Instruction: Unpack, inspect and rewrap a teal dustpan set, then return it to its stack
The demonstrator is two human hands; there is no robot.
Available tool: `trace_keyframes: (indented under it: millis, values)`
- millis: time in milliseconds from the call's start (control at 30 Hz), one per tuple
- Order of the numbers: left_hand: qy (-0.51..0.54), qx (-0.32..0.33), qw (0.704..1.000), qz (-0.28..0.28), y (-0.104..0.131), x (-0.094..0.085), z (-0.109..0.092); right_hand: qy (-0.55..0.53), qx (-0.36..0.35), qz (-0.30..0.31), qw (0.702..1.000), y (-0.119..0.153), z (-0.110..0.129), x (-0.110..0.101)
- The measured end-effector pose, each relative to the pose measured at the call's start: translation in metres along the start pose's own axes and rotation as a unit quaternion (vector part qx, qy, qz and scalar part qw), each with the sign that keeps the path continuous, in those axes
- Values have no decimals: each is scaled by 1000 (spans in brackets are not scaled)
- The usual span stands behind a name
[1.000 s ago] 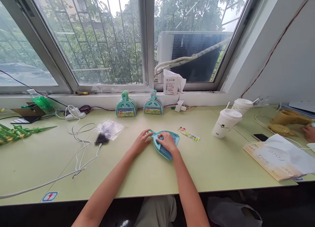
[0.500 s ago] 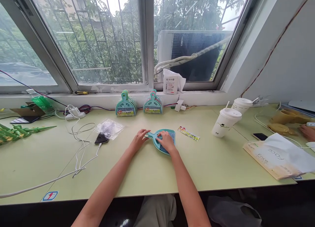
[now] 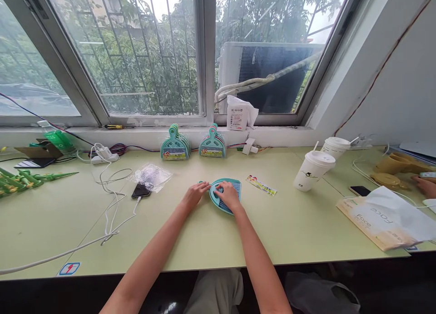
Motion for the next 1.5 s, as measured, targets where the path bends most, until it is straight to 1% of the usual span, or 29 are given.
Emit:
trace_keyframes:
  millis: [100, 233, 400, 533, 667, 800, 933, 1067, 1133, 1267, 1333, 1400, 1500]
  values:
    - [4, -7, 1000, 2, -1, 0, 1, -8, 3, 0, 1000, -3, -2, 2]
    - [4, -5, 1000, -14, -2, -4, -1, -2, 6, -5, 1000, -6, -1, 5]
    - [-50, 19, 998, -41, -3, -14, -6, -3, 3, -21, 1000, -3, 4, 1]
    - [-82, 46, 995, -33, -2, -14, -8, -30, 32, -10, 999, -4, -2, -5]
    - [-91, 64, 994, -2, -1, -8, -8, -37, 27, 9, 999, -5, -5, -4]
    - [-77, 44, 996, 18, -2, -3, -7, -28, 19, 11, 999, -5, -5, -2]
    - [-75, 15, 997, 20, -3, 2, -7, -35, 9, 14, 999, -9, -6, -1]
    - [-53, -12, 998, 10, -4, 6, -8, -27, 2, 18, 999, -12, -8, 0]
    - [-63, -18, 997, 30, -4, 6, -10, -18, 6, 18, 1000, -12, -8, 0]
    - [-122, -31, 986, 105, -6, 3, -14, 1, 20, 21, 1000, -12, -7, -2]
    - [-137, -43, 982, 124, -7, 1, -15, 12, 27, 28, 999, -12, -7, -1]
    - [-135, -48, 982, 119, -7, -1, -15, 18, 29, 30, 999, -12, -6, 1]
    - [-116, -47, 988, 87, -5, -1, -15, 20, 20, 8, 1000, -9, -3, 1]
Point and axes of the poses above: each hand's wrist, its own y-axis away from the middle knuckle, its own x-axis out of the palm, z = x × y, the point moved 6 cm from there along -y, towards the middle knuckle, and after that the axes turned 15 degrees about x, right-handed, at the moved point
